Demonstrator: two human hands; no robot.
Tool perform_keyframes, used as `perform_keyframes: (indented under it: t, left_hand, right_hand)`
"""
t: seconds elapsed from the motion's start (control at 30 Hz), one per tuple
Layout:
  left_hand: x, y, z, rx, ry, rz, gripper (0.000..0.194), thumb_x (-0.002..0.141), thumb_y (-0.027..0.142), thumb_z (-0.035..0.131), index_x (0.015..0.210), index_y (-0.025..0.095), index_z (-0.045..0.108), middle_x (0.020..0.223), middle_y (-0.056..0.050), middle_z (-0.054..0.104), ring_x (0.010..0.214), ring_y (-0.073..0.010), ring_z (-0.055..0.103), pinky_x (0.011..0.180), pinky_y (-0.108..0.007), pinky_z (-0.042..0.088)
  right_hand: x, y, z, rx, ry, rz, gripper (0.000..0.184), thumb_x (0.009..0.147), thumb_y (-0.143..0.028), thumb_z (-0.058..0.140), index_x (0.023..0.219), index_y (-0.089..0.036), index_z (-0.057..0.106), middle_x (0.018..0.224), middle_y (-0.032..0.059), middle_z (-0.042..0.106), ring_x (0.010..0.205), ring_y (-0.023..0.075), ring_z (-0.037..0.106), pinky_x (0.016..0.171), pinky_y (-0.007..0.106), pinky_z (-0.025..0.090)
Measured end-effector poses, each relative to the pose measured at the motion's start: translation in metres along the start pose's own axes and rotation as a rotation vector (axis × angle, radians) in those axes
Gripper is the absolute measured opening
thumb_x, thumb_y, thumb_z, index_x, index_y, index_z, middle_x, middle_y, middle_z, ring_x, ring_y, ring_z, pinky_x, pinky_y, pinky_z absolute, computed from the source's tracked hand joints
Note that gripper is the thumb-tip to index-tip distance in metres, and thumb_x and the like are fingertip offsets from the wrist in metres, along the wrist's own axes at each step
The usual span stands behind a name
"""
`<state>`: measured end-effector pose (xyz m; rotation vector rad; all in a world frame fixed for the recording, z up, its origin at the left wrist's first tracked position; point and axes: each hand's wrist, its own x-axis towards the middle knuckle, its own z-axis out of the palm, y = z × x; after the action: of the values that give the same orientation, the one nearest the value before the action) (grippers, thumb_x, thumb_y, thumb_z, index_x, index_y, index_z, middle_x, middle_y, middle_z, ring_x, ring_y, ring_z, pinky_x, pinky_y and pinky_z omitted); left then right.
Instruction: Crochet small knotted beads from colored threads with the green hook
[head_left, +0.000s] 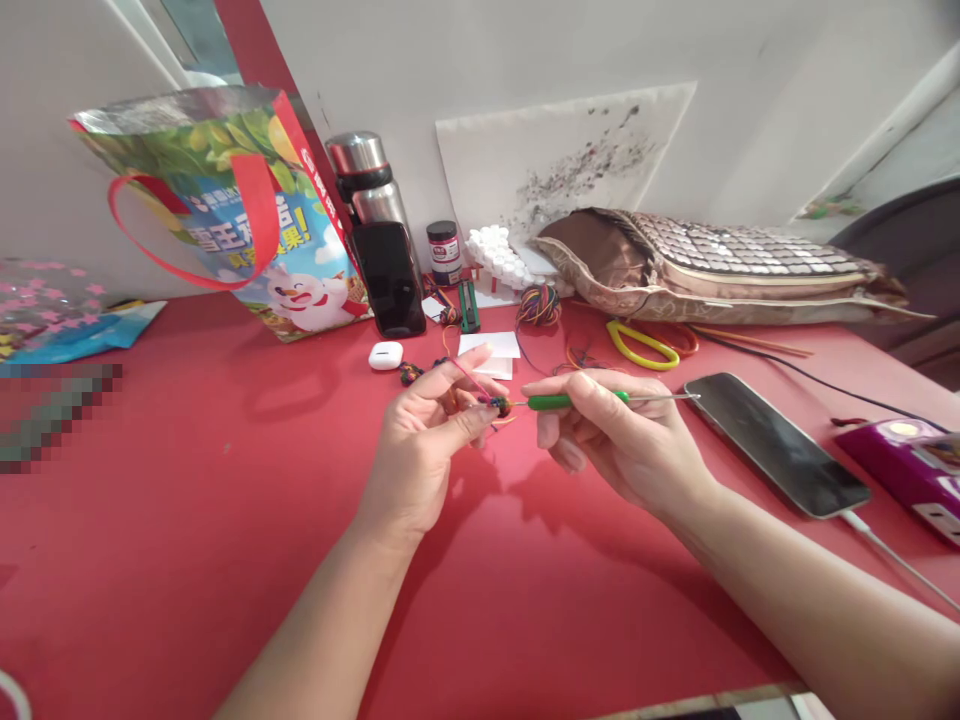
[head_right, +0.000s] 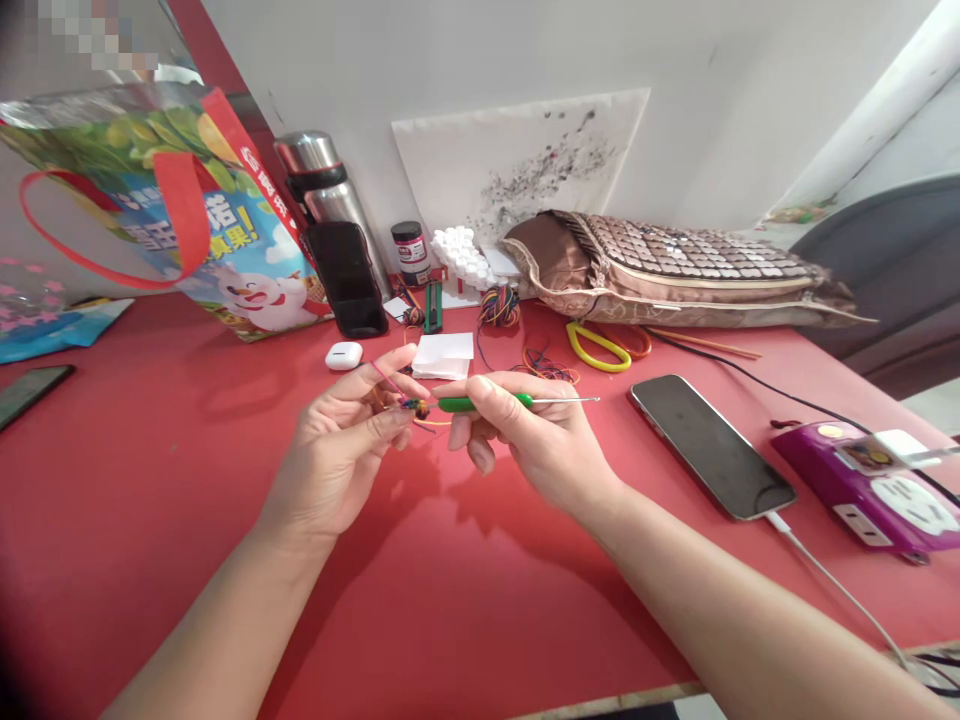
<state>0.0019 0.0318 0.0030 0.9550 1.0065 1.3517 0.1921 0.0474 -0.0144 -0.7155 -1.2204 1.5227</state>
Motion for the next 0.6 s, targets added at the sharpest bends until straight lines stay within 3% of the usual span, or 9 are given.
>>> perform_keyframes:
  t: [0.07, 0.17, 0.33, 0.5, 0.6]
  left_hand:
    - [0.0007, 0.0002, -0.0023, 0.054, 0.028, 0.031, 0.013, 0.073, 0.022, 0.092, 0.085, 0.024, 0.087, 0.086, -0.003, 0.073, 0.070, -0.0139, 0.055, 0.063, -0.027, 0.046]
    - [0.0015, -0.0009, -0.0029, 0.060, 0.037, 0.024, 0.013, 0.074, 0.021, 0.091, 0.085, 0.024, 0.087, 0.082, -0.003, 0.072, 0.075, -0.0160, 0.058, 0.071, -0.029, 0.050]
    - [0.0023, -0.0035, 0.0000, 0.001, 0.032, 0.004, 0.011, 0.071, 0.018, 0.091, 0.071, 0.022, 0.080, 0.101, -0.006, 0.078, 0.088, -0.0168, 0.063, 0.090, -0.031, 0.052]
    - [0.0018, -0.0045, 0.0016, -0.052, 0.005, -0.028, 0.013, 0.068, 0.016, 0.090, 0.069, 0.021, 0.078, 0.097, -0.005, 0.078, 0.082, -0.0162, 0.065, 0.083, -0.032, 0.054]
    - [0.0024, -0.0055, 0.0018, -0.029, 0.044, -0.054, 0.014, 0.067, 0.015, 0.090, 0.078, 0.022, 0.084, 0.092, -0.004, 0.077, 0.072, -0.0131, 0.060, 0.064, -0.026, 0.048]
  right_hand:
    - [0.0027, 0.0008, -0.0005, 0.029, 0.026, 0.004, 0.041, 0.089, -0.058, 0.083, 0.087, -0.017, 0.086, 0.063, 0.0043, 0.072, 0.045, 0.0121, 0.053, 0.044, 0.028, 0.042]
    - [0.0065, 0.0034, -0.0023, 0.077, 0.043, 0.014, 0.041, 0.088, -0.058, 0.084, 0.087, -0.017, 0.086, 0.064, 0.0043, 0.073, 0.045, 0.0109, 0.052, 0.045, 0.027, 0.043]
    - [0.0086, 0.0087, -0.0051, 0.183, 0.020, 0.030, 0.031, 0.088, -0.049, 0.086, 0.090, -0.018, 0.086, 0.067, 0.0028, 0.075, 0.045, 0.0091, 0.055, 0.046, 0.024, 0.045]
    - [0.0090, 0.0055, -0.0056, 0.264, -0.062, 0.171, 0.024, 0.081, -0.037, 0.093, 0.087, -0.016, 0.084, 0.068, 0.0027, 0.077, 0.048, 0.0101, 0.061, 0.049, 0.024, 0.052]
    - [0.0101, 0.0034, -0.0052, 0.298, -0.073, 0.231, 0.023, 0.079, -0.034, 0.096, 0.085, -0.015, 0.083, 0.071, 0.0034, 0.079, 0.050, 0.0104, 0.065, 0.051, 0.024, 0.055]
